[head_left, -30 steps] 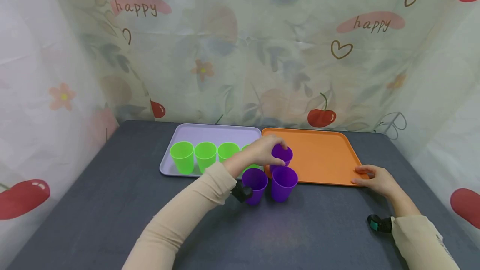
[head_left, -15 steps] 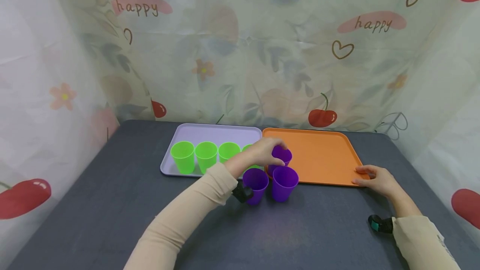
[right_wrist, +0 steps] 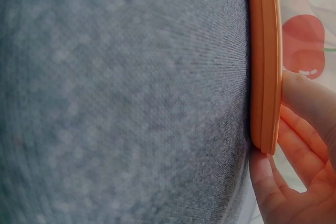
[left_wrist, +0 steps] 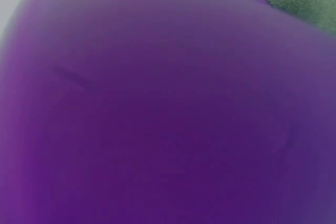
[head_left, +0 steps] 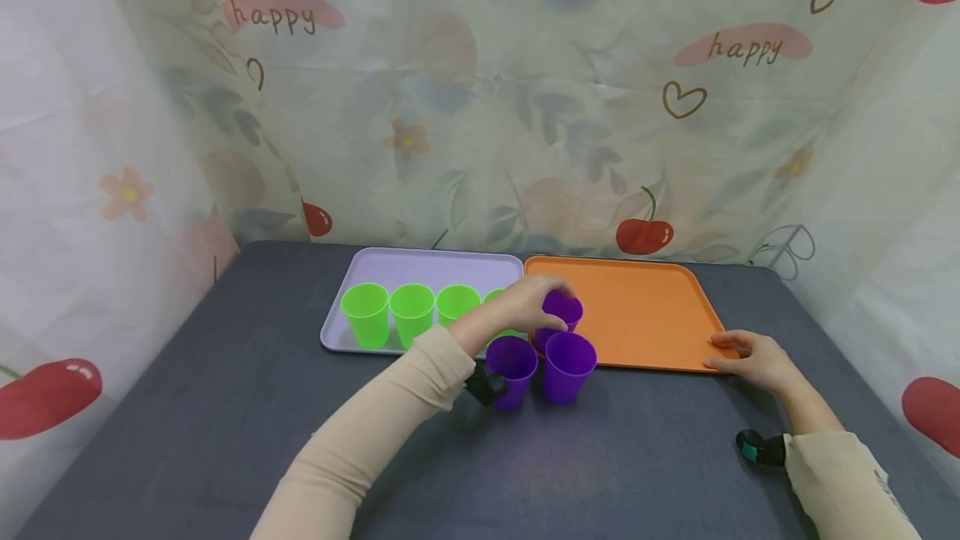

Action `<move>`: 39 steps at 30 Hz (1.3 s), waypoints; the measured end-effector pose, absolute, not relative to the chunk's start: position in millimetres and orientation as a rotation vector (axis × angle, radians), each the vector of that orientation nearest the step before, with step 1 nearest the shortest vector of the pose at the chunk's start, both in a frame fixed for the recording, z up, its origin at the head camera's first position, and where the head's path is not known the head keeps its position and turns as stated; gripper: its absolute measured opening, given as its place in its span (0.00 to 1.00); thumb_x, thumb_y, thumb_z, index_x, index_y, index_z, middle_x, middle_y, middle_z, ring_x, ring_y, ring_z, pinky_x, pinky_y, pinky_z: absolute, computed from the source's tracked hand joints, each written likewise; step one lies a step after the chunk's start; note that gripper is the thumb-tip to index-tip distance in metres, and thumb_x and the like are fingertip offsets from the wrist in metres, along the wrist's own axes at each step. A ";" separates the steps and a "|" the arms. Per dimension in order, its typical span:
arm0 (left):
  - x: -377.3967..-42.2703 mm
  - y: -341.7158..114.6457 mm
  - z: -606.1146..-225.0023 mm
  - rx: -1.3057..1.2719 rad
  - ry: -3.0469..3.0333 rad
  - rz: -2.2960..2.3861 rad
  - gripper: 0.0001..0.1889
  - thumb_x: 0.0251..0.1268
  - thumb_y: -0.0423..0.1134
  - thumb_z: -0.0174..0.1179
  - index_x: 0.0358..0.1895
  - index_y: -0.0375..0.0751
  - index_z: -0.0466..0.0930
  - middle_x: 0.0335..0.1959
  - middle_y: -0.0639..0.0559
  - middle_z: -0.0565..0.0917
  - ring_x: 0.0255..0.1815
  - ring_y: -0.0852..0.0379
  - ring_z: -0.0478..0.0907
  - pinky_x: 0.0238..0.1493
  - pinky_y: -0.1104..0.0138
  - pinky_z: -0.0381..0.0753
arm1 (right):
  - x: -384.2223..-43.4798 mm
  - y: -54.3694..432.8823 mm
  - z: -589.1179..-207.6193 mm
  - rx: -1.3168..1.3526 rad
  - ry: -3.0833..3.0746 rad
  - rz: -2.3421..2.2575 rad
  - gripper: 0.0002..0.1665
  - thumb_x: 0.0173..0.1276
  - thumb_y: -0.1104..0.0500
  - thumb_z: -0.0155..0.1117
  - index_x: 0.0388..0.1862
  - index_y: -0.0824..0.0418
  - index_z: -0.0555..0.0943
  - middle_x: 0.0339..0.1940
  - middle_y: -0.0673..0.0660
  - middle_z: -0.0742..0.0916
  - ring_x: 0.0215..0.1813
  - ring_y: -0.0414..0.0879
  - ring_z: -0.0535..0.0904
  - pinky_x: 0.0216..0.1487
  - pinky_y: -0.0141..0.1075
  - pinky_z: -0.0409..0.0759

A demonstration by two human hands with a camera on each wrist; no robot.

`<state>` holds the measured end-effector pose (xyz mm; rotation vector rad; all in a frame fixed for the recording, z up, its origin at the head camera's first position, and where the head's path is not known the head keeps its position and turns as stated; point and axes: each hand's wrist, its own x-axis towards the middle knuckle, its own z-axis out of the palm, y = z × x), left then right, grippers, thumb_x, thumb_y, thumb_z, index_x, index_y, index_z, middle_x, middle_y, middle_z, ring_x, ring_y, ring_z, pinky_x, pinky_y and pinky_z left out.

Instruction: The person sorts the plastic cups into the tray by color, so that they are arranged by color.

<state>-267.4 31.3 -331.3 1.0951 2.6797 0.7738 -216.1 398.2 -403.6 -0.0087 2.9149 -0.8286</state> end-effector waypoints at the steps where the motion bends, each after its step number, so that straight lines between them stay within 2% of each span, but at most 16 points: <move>1: -267.5 30.9 -331.0 1.090 2.675 0.782 0.22 0.57 0.38 0.65 0.55 0.37 0.75 0.57 0.45 0.79 0.61 0.50 0.73 0.63 0.63 0.69 | -216.0 398.2 -403.7 -0.009 2.916 -0.826 0.38 0.61 0.46 0.64 0.59 0.74 0.70 0.58 0.76 0.74 0.52 0.68 0.73 0.49 0.55 0.74; 9: -266.9 22.6 -323.2 1.075 2.636 0.886 0.23 0.59 0.39 0.64 0.57 0.38 0.73 0.60 0.45 0.76 0.66 0.50 0.69 0.66 0.60 0.67 | -215.3 398.4 -403.8 -0.008 2.923 -0.834 0.38 0.61 0.46 0.65 0.59 0.74 0.71 0.58 0.76 0.75 0.52 0.67 0.73 0.49 0.54 0.74; 19: -257.8 -2.1 -320.0 1.174 2.635 0.983 0.22 0.56 0.40 0.65 0.54 0.38 0.76 0.54 0.45 0.80 0.57 0.48 0.75 0.61 0.59 0.72 | -215.0 396.2 -402.0 0.003 2.912 -0.846 0.38 0.61 0.46 0.65 0.59 0.74 0.70 0.58 0.76 0.75 0.53 0.67 0.72 0.50 0.55 0.73; 29: -242.1 -33.0 -329.6 1.216 2.526 1.111 0.22 0.56 0.39 0.65 0.54 0.36 0.76 0.53 0.45 0.80 0.55 0.48 0.77 0.60 0.61 0.74 | -217.6 398.1 -403.0 0.026 2.909 -0.849 0.39 0.61 0.46 0.65 0.59 0.73 0.70 0.59 0.75 0.75 0.53 0.67 0.72 0.51 0.55 0.72; 39: -228.8 -47.3 -344.4 1.215 2.481 1.169 0.23 0.54 0.38 0.67 0.54 0.36 0.75 0.54 0.42 0.79 0.55 0.44 0.77 0.59 0.56 0.74 | -217.7 399.6 -405.8 0.019 2.910 -0.851 0.38 0.61 0.46 0.65 0.59 0.73 0.70 0.59 0.75 0.75 0.53 0.66 0.72 0.50 0.54 0.73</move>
